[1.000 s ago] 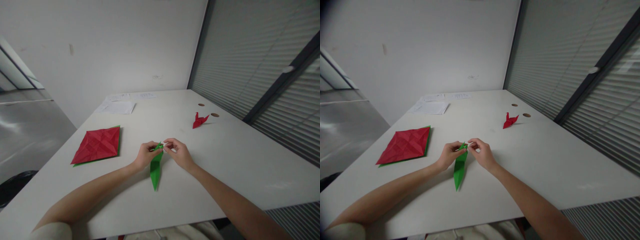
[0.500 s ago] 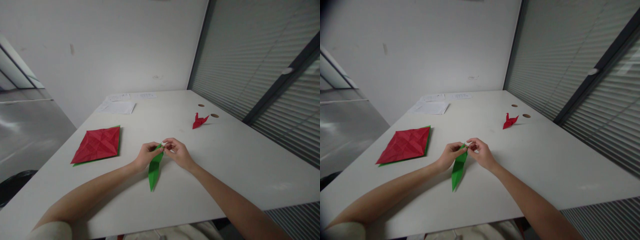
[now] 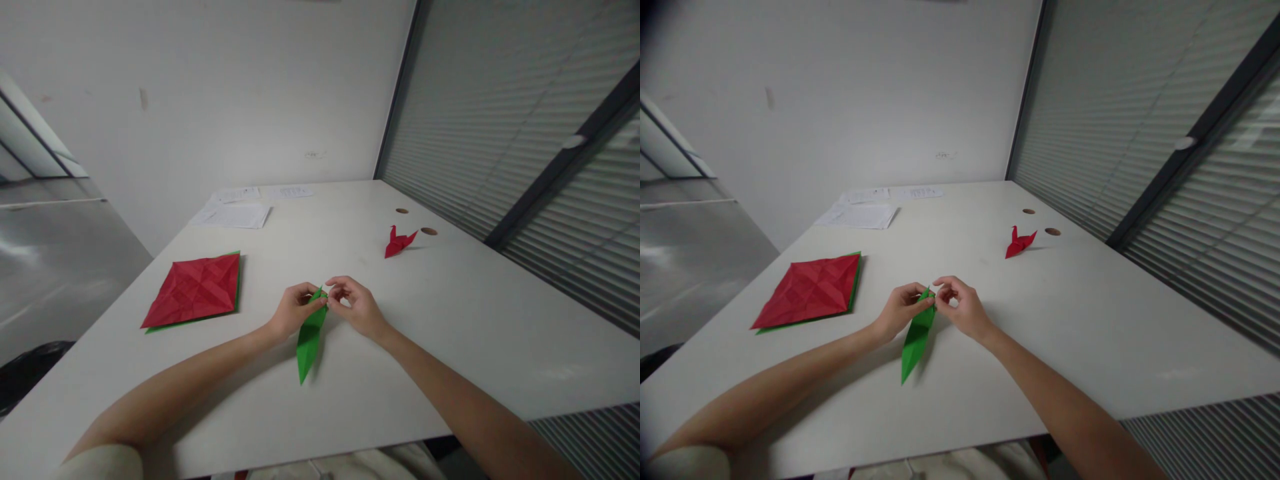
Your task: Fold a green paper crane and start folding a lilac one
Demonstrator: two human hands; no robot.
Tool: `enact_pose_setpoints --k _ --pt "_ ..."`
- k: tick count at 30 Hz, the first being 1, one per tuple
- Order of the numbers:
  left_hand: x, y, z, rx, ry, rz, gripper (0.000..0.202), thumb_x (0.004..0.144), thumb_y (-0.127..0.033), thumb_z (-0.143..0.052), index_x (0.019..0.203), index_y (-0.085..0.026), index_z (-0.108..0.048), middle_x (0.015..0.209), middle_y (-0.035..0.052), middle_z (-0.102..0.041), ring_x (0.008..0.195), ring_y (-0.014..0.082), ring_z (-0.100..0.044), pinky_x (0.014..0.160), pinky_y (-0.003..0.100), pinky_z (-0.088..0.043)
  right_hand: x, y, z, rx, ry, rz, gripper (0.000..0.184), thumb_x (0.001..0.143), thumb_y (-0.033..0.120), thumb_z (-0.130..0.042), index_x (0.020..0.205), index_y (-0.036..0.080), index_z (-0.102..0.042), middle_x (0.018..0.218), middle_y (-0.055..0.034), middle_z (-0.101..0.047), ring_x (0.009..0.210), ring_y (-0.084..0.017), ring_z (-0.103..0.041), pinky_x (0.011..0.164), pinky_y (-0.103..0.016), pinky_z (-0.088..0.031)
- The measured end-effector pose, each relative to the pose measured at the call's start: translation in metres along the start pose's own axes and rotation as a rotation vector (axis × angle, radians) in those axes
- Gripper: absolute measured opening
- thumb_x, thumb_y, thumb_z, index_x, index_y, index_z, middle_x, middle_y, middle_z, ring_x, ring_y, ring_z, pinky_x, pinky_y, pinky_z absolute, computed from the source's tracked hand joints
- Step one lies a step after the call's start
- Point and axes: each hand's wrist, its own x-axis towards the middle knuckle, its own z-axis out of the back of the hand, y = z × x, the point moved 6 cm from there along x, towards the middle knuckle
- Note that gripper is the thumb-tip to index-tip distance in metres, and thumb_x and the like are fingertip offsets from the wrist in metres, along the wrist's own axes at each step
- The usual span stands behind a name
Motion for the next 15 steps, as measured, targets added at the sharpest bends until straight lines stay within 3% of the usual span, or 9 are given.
enact_pose_setpoints --k 7,15 --pt "-0.0010 0.0001 0.0049 0.107 -0.037 -0.030 0.032 0.067 -0.041 -0.076 0.079 -0.012 -0.070 0.067 0.0020 -0.065 0.059 0.0109 -0.052 0.056 0.023 -0.040 0.0011 -0.0073 0.0010 -0.003 -0.004 -0.008 0.025 0.077 0.023 -0.062 0.101 0.019 -0.058 0.072 0.0012 -0.059 0.065 -0.011 -0.056 0.064 -0.026 -0.049" --pt "-0.0019 0.0007 0.0052 0.070 -0.053 -0.023 0.032 0.066 -0.041 -0.077 0.078 -0.012 -0.072 0.068 0.0026 -0.065 0.060 0.0109 -0.051 0.055 0.022 -0.038 0.0020 -0.0101 0.0003 0.056 0.022 -0.051 0.028 0.075 0.025 -0.064 0.102 0.018 -0.058 0.072 0.0015 -0.059 0.065 -0.011 -0.056 0.064 -0.025 -0.049"
